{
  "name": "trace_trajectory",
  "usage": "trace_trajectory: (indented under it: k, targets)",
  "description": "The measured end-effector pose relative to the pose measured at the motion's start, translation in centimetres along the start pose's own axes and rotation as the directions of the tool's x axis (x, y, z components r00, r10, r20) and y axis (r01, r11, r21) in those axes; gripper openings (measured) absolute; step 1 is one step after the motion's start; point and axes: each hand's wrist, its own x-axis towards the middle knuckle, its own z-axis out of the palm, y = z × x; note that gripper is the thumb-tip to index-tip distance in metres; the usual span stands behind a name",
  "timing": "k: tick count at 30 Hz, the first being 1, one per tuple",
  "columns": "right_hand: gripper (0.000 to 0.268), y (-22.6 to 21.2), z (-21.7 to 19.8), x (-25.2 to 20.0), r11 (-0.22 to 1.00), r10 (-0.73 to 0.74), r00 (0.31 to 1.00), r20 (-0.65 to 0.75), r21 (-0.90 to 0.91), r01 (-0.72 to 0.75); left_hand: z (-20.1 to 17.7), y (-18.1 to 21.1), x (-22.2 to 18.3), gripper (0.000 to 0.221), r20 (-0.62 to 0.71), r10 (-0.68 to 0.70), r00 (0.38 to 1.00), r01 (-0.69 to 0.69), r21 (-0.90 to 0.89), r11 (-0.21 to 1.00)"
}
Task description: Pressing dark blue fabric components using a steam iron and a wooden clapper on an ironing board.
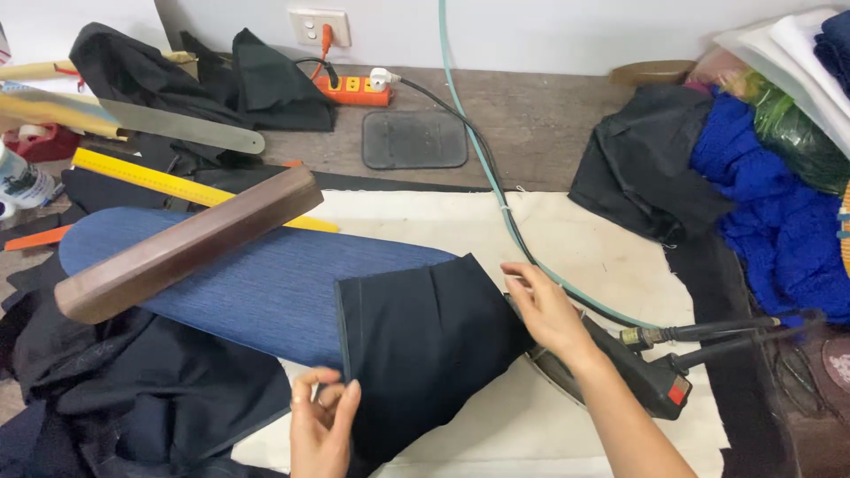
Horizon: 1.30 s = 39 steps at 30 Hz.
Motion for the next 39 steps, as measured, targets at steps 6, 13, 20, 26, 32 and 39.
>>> trace_trajectory:
  k: [6,13,20,26,32,39]
  targets:
    - [0.04,1.7,-0.6,-1.1,0.996,-0.083,0.997,-0.01,-0.041,0.083,1.1,2.0,0.4,0.016,0.069,0.09,0.994,-0.1,0.149,0.984]
    - [0.034,7.0,-8.4,-3.1,0.876,-0.05,0.99,-0.132,-0.483,-0.02,-2.0,-1.0,0.1,0.03,-0.105,-0.078,0.991,0.086,0.07,0.994]
    - [0.027,6.8,-7.7,-2.5,0.901,0.414,0.855,0.311,-0.007,-0.434,-0.1,2.2,1.6,0.019,-0.118,-0.088,0.989,0.098,0.084,0.992]
    - [0.035,6.6,-7.7,-2.2,0.882,0.454,0.844,0.284,-0.01,-0.471,-0.1,3.1,2.2,0.018,-0.146,-0.106,0.984,0.134,0.191,0.973]
    - [0.035,7.0,-10.0,-2.8,0.884,0.468,0.877,0.107,-0.059,-0.464,-0.4,3.6,2.6,0.031,-0.041,-0.14,0.989,0.146,0.26,0.955]
    - [0.044,5.1,-15.5,-3.0,0.94,0.214,0.976,-0.03,-0.266,-0.215,-0.1,4.3,1.7,0.036,-0.079,-0.098,0.992,0.118,0.313,0.942]
